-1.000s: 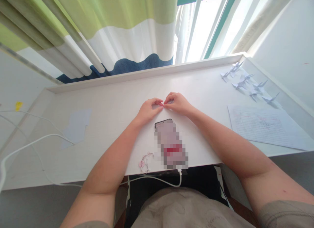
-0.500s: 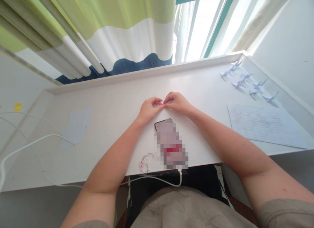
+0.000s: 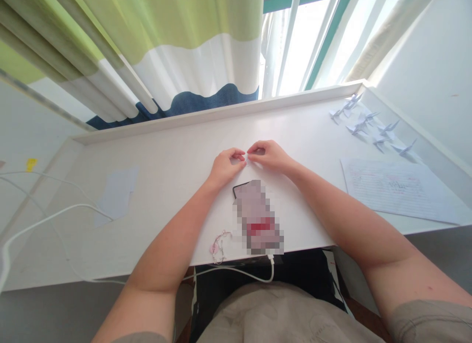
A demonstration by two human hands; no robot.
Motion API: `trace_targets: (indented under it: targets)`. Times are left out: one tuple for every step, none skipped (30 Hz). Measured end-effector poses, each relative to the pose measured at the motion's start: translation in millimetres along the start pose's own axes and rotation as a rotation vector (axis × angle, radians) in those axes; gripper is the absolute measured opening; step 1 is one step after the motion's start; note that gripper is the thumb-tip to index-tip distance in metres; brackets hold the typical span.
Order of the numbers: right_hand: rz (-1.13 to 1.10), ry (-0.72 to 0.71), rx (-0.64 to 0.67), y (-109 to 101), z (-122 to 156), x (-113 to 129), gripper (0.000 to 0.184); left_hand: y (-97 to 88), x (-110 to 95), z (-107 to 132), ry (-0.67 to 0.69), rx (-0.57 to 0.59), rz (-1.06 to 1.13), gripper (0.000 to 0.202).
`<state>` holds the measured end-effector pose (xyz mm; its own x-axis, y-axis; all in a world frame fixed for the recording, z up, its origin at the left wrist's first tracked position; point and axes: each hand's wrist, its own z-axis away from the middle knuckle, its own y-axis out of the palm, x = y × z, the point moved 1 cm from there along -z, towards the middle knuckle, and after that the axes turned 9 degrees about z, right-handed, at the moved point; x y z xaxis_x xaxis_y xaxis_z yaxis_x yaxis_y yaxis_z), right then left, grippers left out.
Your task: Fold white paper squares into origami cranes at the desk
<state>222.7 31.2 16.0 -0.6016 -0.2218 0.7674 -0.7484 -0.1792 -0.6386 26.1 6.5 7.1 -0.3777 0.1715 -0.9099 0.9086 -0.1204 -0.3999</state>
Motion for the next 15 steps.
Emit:
trace_targets:
  targets:
    - [0.014, -0.018, 0.0, 1.2, -0.1, -0.3, 0.02, 0.2, 0.5, 0.0, 0.004, 0.001, -0.008, 0.026]
    - [0.034, -0.043, -0.003, 2.3, -0.5, -0.8, 0.02, 0.6, 1.0, -0.1, 0.007, 0.002, -0.017, 0.025]
    - [0.06, -0.072, -0.009, 3.3, -1.2, -1.5, 0.021, 1.0, 1.4, -0.2, 0.009, 0.001, -0.026, 0.025]
    - [0.088, -0.103, -0.014, 4.1, -2.0, -2.4, 0.022, 1.4, 1.9, -0.3, 0.011, 0.0, -0.034, 0.025]
    - [0.115, -0.127, -0.017, 4.7, -3.0, -3.5, 0.022, 1.9, 2.3, -0.5, 0.012, -0.001, -0.043, 0.024]
    - [0.135, -0.144, -0.017, 5.0, -3.9, -4.7, 0.023, 2.4, 2.8, -0.7, 0.014, -0.003, -0.052, 0.024]
    - [0.147, -0.157, -0.018, 5.1, -4.6, -6.1, 0.024, 2.9, 3.2, -0.9, 0.016, -0.005, -0.065, 0.024]
    - [0.151, -0.167, -0.019, 4.9, -5.1, -7.4, 0.025, 3.3, 3.7, -1.1, 0.02, -0.007, -0.083, 0.025]
    - [0.145, -0.172, -0.021, 4.5, -5.3, -8.8, 0.025, 3.6, 4.3, -1.4, 0.026, -0.013, -0.105, 0.025]
    - [0.129, -0.165, -0.027, 3.9, -5.3, -10.2, 0.025, 3.7, 4.9, -1.6, 0.032, -0.021, -0.133, 0.026]
    - [0.103, -0.146, -0.039, 3.3, -5.1, -11.5, 0.025, 3.8, 5.5, -1.8, 0.037, -0.031, -0.165, 0.027]
    - [0.073, -0.116, -0.059, 2.6, -4.8, -12.7, 0.026, 3.8, 5.9, -1.9, 0.039, -0.04, -0.198, 0.027]
    - [0.042, -0.073, -0.09, 1.9, -4.5, -13.8, 0.026, 3.8, 6.0, -1.7, 0.04, -0.05, -0.231, 0.028]
    - [0.022, -0.029, -0.124, 1.3, -4.2, -14.5, 0.026, 3.7, 5.5, -1.2, 0.039, -0.055, -0.263, 0.027]
    - [0.022, 0.004, -0.156, 1.0, -3.9, -14.7, 0.025, 3.7, 4.4, -0.3, 0.04, -0.057, -0.291, 0.026]
